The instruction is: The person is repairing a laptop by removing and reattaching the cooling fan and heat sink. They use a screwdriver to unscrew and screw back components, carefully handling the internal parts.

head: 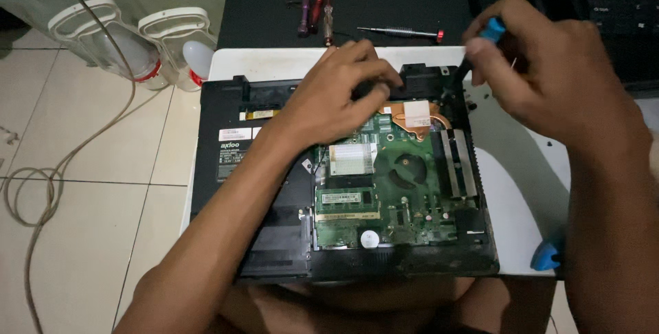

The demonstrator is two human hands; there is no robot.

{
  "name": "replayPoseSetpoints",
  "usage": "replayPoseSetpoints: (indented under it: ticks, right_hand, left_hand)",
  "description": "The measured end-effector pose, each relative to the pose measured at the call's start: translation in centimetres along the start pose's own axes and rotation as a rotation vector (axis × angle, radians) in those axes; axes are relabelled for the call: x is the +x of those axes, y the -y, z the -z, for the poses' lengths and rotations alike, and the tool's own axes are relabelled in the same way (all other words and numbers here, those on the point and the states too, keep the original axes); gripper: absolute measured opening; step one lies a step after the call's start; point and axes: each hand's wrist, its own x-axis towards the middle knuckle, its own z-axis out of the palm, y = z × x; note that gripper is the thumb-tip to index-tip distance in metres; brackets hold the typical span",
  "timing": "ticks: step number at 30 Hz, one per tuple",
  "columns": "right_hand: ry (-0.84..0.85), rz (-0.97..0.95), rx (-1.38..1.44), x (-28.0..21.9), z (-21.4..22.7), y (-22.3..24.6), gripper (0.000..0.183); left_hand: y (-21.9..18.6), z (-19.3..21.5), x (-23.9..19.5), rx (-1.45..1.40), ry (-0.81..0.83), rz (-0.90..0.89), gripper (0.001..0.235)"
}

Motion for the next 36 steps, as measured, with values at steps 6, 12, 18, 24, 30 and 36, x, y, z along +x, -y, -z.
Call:
replayPoseSetpoints:
  ticks: [6, 12, 18, 24, 30, 36]
  right_hand:
    - [-0.266, 0.091, -0.361, -0.8, -3.8, -4.3, 0.059]
    - [-0.220, 0.197, -0.196, 0.3, -2.3, -1.3, 0.035]
    - [-0.106, 0.141, -0.275, -0.5, -1.3, -2.4, 0.036]
    - [-0.013, 0.029, -0.230, 0.6, -0.4, -1.2, 0.037]
    - [0.161, -0.072, -0.644, 2.2, 0.9, -1.3, 0.079]
    - [0.446, -0.130, -0.437, 4.4, 3.0, 3.0, 0.052]
  left_hand:
    - [-1.3, -0.4, 0.0, 0.038, 0.067, -0.162, 0.030]
    - [-2.2, -0.7, 0.2, 0.170, 0.170, -0.133, 0.049]
    - [-1.2, -0.9, 0.3, 0.022, 0.052, -0.106, 0.028]
    - [1.1, 0.5, 0.1, 0.000, -0.109, 0.042, 0.038]
    - [0.3, 0.8, 0.3, -0.049, 0.084, 0.052, 0.026]
    - [0.6, 0.4, 0.2, 0.031, 0.161, -0.085, 0.036]
